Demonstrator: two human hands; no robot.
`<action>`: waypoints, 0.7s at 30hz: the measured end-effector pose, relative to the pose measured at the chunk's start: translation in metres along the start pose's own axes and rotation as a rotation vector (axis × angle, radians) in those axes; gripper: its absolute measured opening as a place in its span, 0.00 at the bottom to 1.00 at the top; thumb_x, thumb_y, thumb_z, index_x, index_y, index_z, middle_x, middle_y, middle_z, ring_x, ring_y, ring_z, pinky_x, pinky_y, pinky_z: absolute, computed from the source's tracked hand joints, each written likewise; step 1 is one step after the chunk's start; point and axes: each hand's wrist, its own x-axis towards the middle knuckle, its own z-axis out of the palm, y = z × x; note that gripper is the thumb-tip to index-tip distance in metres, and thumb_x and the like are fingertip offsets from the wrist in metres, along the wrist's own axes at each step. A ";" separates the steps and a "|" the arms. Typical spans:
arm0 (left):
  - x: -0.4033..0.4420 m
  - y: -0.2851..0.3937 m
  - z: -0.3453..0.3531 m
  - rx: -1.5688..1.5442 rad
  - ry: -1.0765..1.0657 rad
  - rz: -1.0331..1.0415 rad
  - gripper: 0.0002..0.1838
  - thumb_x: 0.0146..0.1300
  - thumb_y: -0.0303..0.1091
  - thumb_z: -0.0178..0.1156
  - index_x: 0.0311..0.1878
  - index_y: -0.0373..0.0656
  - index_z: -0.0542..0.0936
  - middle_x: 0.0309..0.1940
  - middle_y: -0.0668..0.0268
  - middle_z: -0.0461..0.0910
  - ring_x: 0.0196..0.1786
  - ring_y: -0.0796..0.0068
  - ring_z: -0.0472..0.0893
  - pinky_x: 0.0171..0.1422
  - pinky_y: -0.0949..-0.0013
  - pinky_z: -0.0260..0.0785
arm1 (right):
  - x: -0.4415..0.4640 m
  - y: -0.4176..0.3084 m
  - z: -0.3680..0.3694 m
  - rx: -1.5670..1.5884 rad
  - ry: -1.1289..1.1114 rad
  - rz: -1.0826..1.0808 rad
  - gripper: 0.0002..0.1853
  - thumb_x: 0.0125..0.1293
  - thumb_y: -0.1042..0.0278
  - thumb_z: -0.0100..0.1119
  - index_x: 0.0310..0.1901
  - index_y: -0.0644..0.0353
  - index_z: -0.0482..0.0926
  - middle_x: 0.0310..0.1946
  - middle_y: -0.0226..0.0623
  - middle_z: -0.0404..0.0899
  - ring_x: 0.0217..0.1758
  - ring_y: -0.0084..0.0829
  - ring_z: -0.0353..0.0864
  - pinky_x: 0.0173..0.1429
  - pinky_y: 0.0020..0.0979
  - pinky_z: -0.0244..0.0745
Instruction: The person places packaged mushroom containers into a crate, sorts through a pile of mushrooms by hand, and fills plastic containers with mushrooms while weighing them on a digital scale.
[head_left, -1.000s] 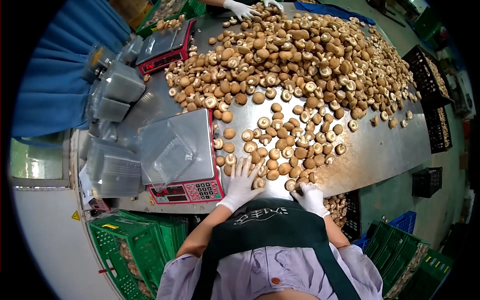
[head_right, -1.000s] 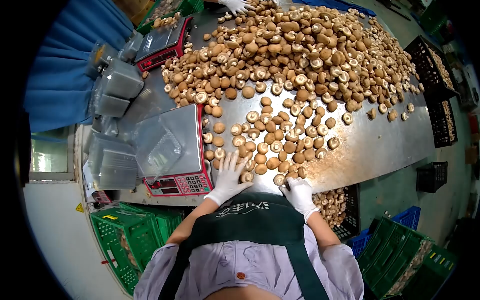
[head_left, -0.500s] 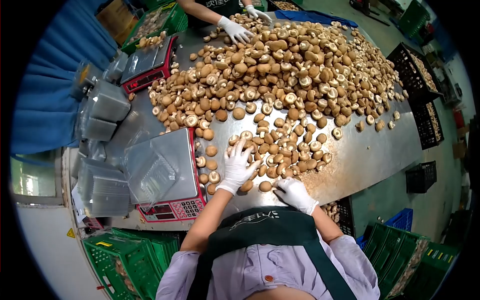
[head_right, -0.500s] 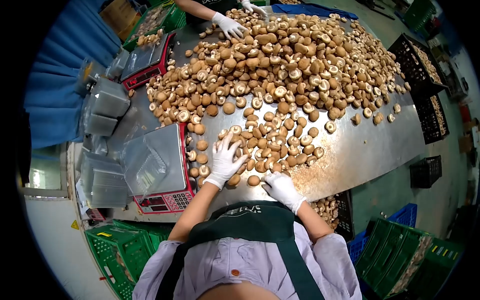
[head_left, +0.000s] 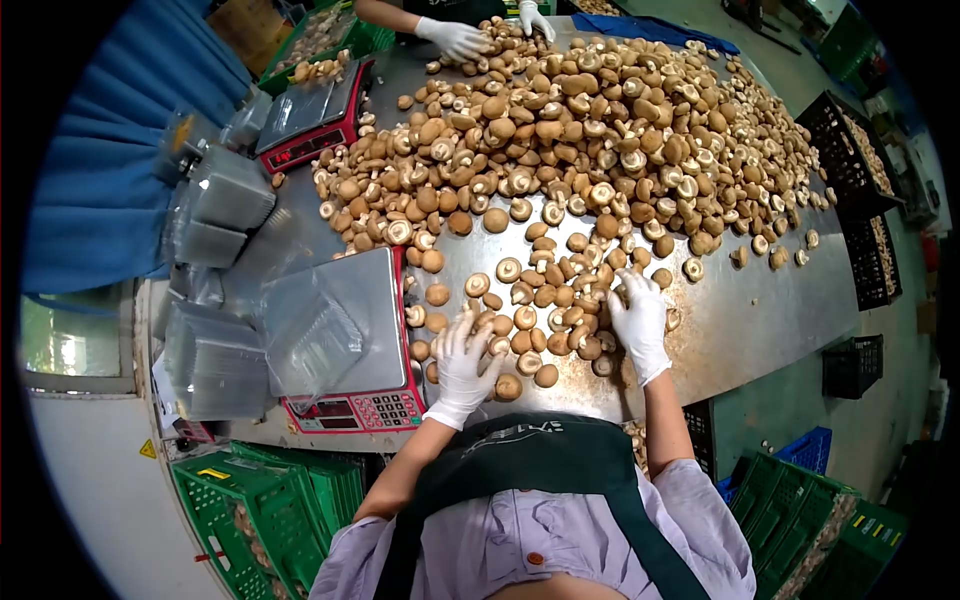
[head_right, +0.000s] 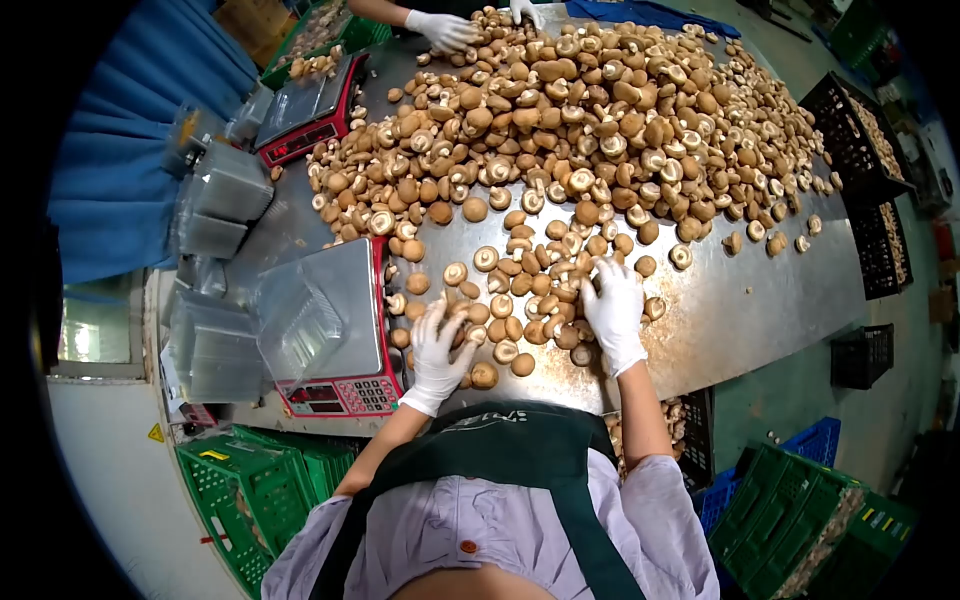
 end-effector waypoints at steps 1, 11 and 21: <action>0.001 -0.002 -0.003 0.052 0.027 -0.035 0.32 0.52 0.44 0.68 0.62 0.48 0.73 0.68 0.52 0.62 0.69 0.51 0.61 0.71 0.45 0.49 | 0.006 0.011 0.003 -0.017 0.027 0.023 0.21 0.58 0.63 0.63 0.53 0.61 0.77 0.53 0.44 0.77 0.56 0.46 0.72 0.60 0.40 0.68; 0.008 0.015 0.027 0.178 -0.297 -0.144 0.50 0.51 0.66 0.61 0.73 0.50 0.58 0.72 0.50 0.55 0.74 0.45 0.52 0.72 0.35 0.36 | -0.018 0.025 0.023 -0.116 -0.059 0.046 0.36 0.61 0.44 0.58 0.65 0.60 0.68 0.63 0.55 0.67 0.71 0.59 0.56 0.69 0.56 0.56; 0.032 0.027 0.039 -0.092 -0.313 0.110 0.44 0.48 0.54 0.67 0.68 0.47 0.65 0.66 0.50 0.63 0.71 0.47 0.57 0.73 0.44 0.45 | -0.056 -0.025 0.000 0.033 -0.411 -0.262 0.32 0.61 0.43 0.57 0.58 0.61 0.73 0.64 0.49 0.66 0.67 0.48 0.65 0.73 0.55 0.48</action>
